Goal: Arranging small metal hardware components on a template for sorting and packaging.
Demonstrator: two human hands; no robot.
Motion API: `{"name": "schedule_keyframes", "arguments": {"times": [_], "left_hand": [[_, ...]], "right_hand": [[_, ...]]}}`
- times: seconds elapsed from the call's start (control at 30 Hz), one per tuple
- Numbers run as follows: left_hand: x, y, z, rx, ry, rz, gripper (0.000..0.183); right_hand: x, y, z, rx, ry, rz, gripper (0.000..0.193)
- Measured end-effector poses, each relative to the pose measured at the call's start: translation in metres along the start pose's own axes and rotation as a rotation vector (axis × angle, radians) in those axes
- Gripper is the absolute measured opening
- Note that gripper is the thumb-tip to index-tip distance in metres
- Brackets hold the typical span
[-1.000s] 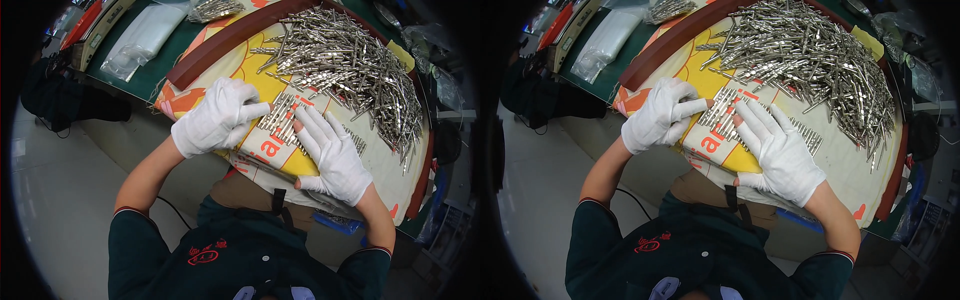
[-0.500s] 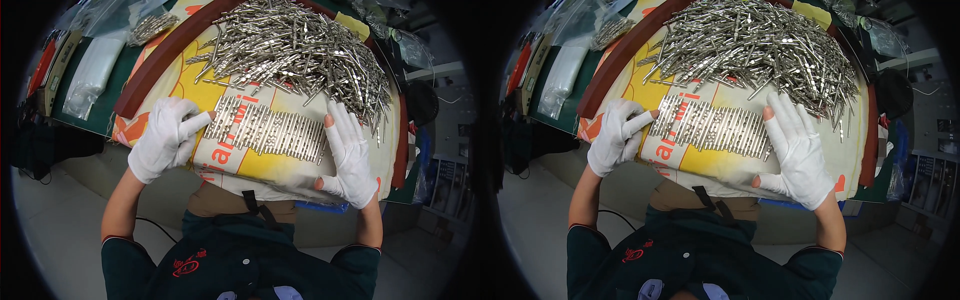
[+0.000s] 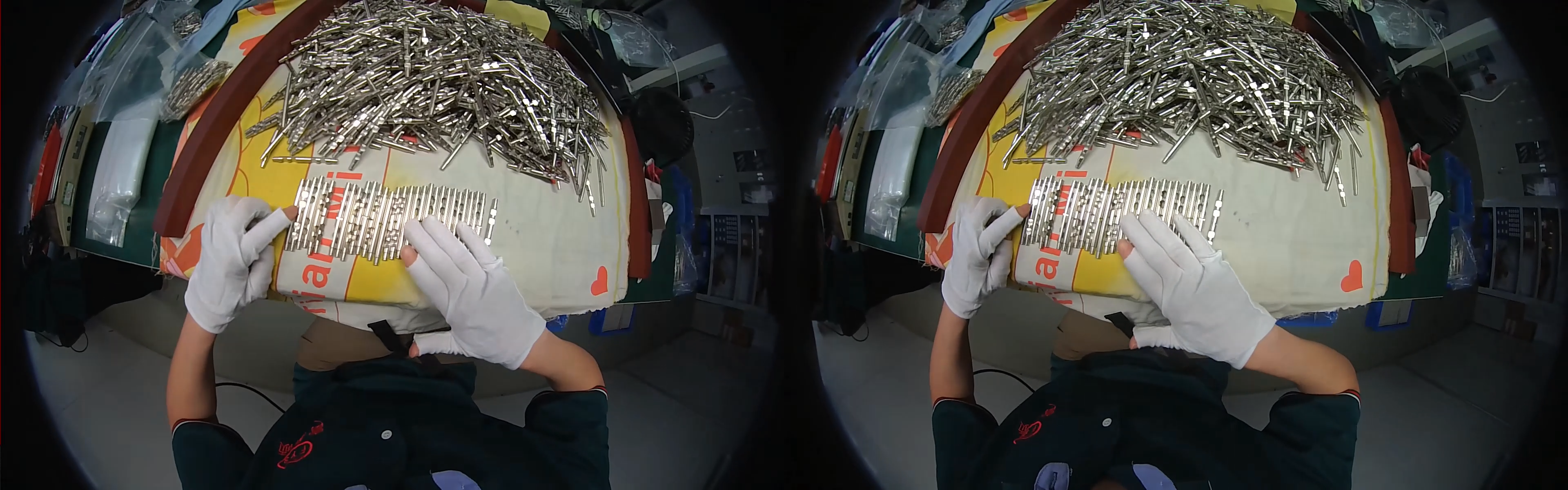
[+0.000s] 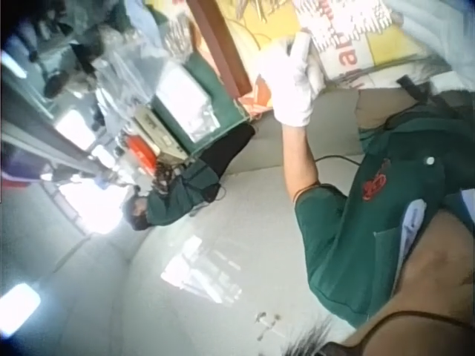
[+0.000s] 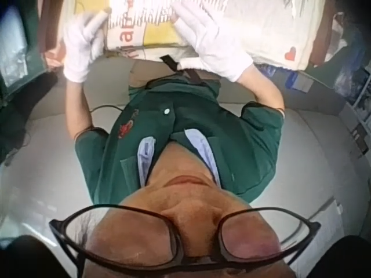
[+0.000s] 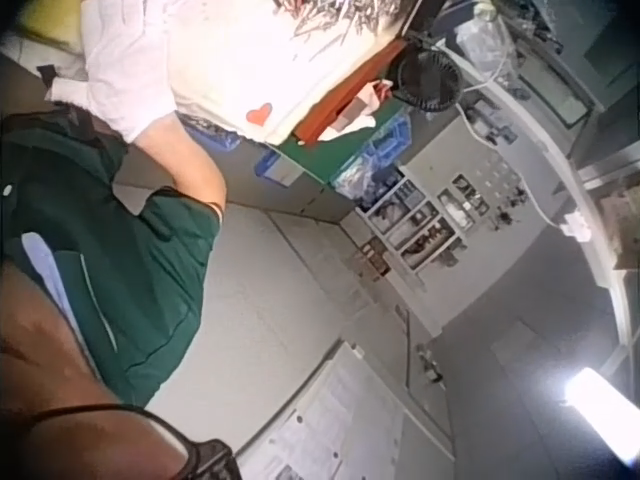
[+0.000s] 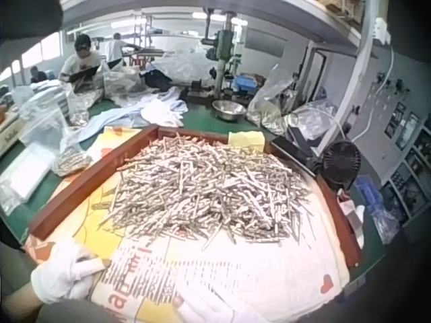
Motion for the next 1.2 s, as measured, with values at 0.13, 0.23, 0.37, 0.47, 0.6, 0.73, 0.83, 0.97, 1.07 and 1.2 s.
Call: {"name": "schedule_keyframes", "arguments": {"times": [0.13,0.23,0.37,0.47,0.6,0.73,0.83,0.97,1.07,1.2], "left_hand": [[-0.001,0.000,0.000,0.005,0.009,-0.010,0.057],[0.000,-0.001,0.001,-0.007,-0.015,-0.013,0.057],[0.000,0.000,0.001,-0.006,-0.012,-0.016,0.057],[0.000,0.000,0.001,-0.008,-0.023,-0.006,0.057],[0.000,0.001,-0.001,-0.009,-0.025,0.004,0.058],[0.000,0.000,0.001,-0.002,-0.011,-0.013,0.058],[0.001,-0.001,0.001,-0.010,-0.021,-0.003,0.058],[0.001,0.000,0.000,-0.013,-0.021,0.007,0.058],[0.001,0.001,0.001,-0.008,-0.023,0.000,0.057],[0.002,0.000,0.002,-0.009,-0.023,-0.002,0.057]], "right_hand": [[-0.002,0.004,-0.009,-0.010,0.040,-0.002,0.098],[-0.001,0.002,-0.017,-0.044,0.089,-0.030,0.098],[-0.001,0.002,-0.029,-0.067,0.145,-0.044,0.098],[0.002,0.001,-0.036,-0.063,0.173,0.049,0.096],[0.015,0.002,-0.053,0.106,0.343,-0.012,0.095],[0.023,0.005,-0.063,0.158,0.434,-0.048,0.090],[0.024,0.007,-0.064,0.156,0.442,-0.058,0.090],[0.018,0.005,-0.059,0.124,0.415,-0.038,0.089],[0.012,-0.001,-0.051,0.091,0.340,-0.018,0.090],[0.007,0.000,-0.043,0.032,0.269,-0.011,0.089]]}}
Point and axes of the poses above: each hand's wrist, its own z-axis towards the middle knuckle, its own y-axis out of the palm, x = y × z, the point moved 1 cm from there along z, towards the middle knuckle, and after that the axes turned 12 degrees about -z, right-handed, at the moved point
